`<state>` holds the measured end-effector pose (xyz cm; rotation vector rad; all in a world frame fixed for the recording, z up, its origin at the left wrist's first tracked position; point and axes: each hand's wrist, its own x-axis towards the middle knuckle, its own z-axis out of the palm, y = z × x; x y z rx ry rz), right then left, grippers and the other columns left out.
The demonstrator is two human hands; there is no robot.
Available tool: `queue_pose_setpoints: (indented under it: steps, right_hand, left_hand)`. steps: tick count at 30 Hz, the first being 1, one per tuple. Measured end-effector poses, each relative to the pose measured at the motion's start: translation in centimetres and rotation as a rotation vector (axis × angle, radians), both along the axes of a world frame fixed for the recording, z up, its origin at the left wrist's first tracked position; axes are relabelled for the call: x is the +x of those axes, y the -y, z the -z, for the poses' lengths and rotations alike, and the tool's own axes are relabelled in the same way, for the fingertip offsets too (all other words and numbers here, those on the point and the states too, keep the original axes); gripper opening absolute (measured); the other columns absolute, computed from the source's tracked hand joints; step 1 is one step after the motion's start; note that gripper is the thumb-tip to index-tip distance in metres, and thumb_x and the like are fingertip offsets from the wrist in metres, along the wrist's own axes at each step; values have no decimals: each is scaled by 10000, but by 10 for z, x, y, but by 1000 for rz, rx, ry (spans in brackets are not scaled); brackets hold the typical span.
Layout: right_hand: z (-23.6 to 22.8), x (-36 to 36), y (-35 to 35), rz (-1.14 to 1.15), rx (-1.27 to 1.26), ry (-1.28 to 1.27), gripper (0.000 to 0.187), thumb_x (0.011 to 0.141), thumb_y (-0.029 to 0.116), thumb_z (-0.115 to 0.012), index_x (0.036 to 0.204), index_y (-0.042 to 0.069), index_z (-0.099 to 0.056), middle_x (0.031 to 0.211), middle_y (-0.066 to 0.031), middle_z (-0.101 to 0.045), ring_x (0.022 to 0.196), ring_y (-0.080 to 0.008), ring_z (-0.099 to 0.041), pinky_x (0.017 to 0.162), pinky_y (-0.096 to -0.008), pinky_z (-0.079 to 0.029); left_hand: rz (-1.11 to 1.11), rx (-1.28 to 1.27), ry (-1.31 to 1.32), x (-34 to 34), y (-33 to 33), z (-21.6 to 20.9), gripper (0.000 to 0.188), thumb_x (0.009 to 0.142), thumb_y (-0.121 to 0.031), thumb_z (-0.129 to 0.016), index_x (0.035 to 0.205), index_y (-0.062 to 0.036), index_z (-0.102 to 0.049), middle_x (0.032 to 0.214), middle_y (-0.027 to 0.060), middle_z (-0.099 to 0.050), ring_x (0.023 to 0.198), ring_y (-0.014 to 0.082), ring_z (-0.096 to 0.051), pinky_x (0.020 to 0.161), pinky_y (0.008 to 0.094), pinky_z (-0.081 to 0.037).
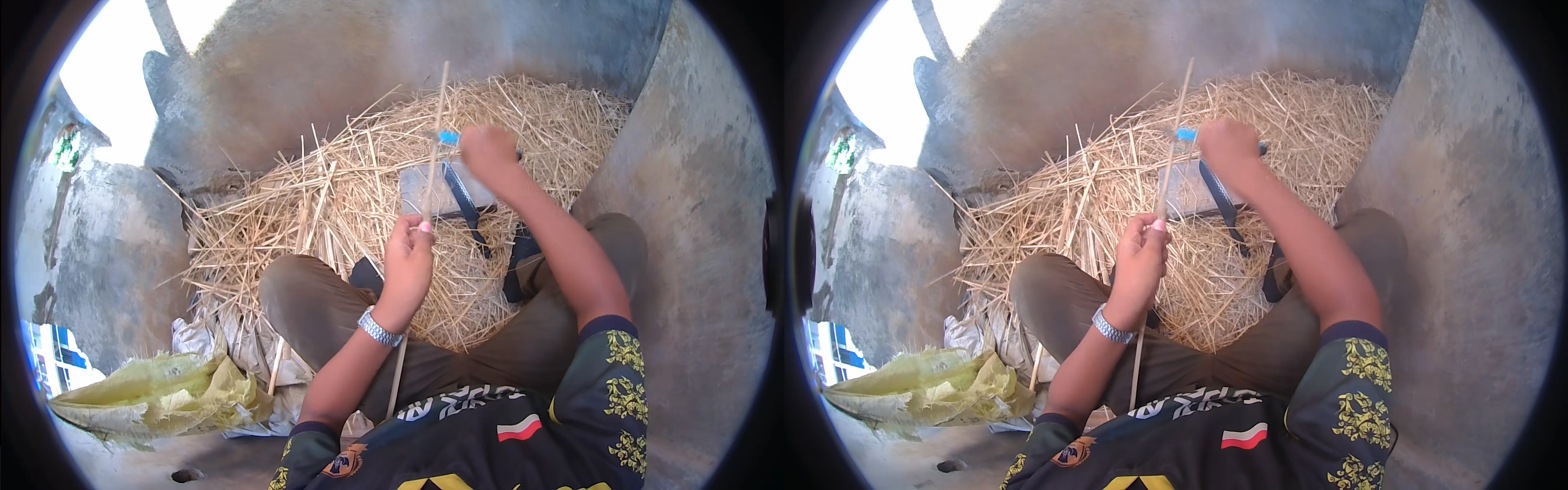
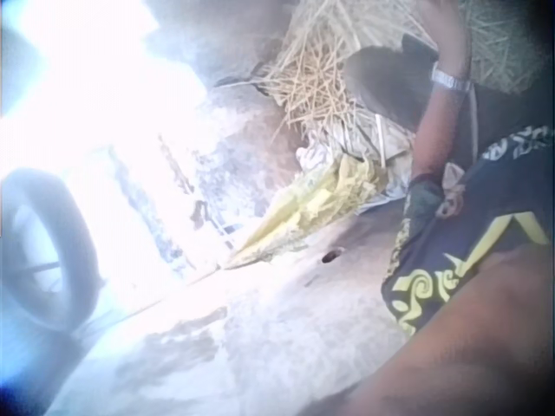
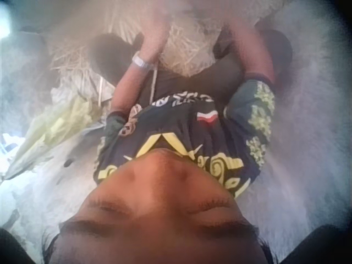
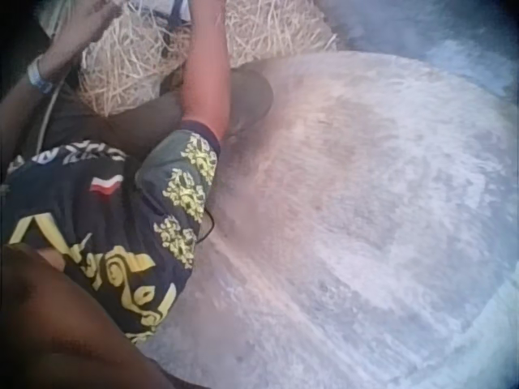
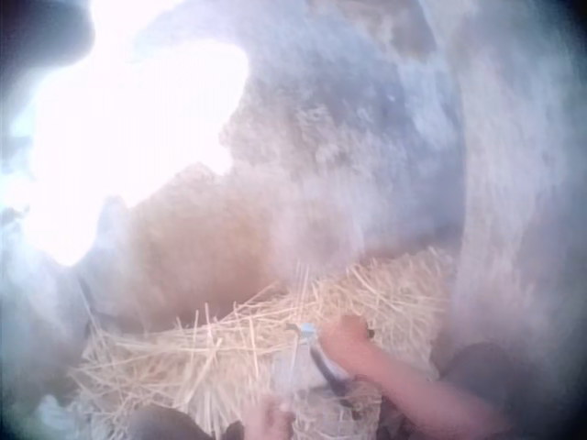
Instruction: The person sits cross-legged on a bed of straw and uses a blue utility knife to peel the outer layer off a long, thin wooden stick. They hold the stick with their left hand and scrape along its length with the knife in their right hand, creating a pile of shavings.
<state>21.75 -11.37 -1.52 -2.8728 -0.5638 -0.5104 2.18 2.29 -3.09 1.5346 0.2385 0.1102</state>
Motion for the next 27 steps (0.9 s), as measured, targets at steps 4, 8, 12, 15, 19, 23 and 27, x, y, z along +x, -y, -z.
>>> queue_pose_setpoints:
  steps: [4,8,12,15,19,23,27]
  right_hand:
    - [-35,41,50,300,79,-100,146,902,85,-599,902,52,-741,870,-144,-743,809,-312,-744,641,-420,-584]
    - [-31,47,60,340,25,-89,159,903,92,-607,958,61,-753,893,-137,-748,832,-311,-745,659,-411,-587]
    - [-16,54,63,409,29,-85,176,906,98,-613,993,68,-763,952,-138,-749,891,-304,-743,678,-400,-593]
    - [0,57,77,434,-9,-237,193,916,116,-605,1017,80,-765,1011,-138,-747,942,-308,-737,694,-411,-594]
    - [16,65,79,451,-43,-248,202,923,153,-597,1012,96,-769,1025,-134,-750,954,-306,-736,716,-420,-592]
    - [29,68,77,450,-49,-191,197,917,164,-602,999,107,-772,1011,-123,-754,936,-295,-741,718,-414,-591]
    - [36,65,86,400,-7,-214,195,907,124,-586,976,66,-759,968,-147,-749,912,-324,-740,737,-431,-589]
  left_hand:
    - [107,-18,-22,-6,18,0,200,1051,-200,-519,1164,-36,-508,758,-36,-507,545,5,-382,441,176,-297]
    - [131,36,19,-5,26,-1,194,1054,-204,-514,1158,-42,-498,751,-46,-496,561,7,-390,461,188,-311]
    - [206,24,-41,-2,25,-8,184,1056,-210,-509,1155,-55,-496,762,-42,-499,573,13,-401,465,199,-329]
    - [205,195,-72,-9,27,9,179,1047,-173,-520,1122,-10,-515,728,7,-541,619,63,-464,544,267,-387]
    - [216,257,-79,-8,28,13,177,1043,-170,-516,1129,-15,-513,720,33,-552,598,102,-482,552,298,-406]
    - [203,226,-100,-10,25,16,178,1040,-169,-519,1132,-17,-513,738,51,-567,616,117,-510,564,307,-421]
    - [231,264,-101,-10,27,14,172,1039,-159,-513,1134,-16,-509,753,69,-576,642,124,-528,576,317,-432]
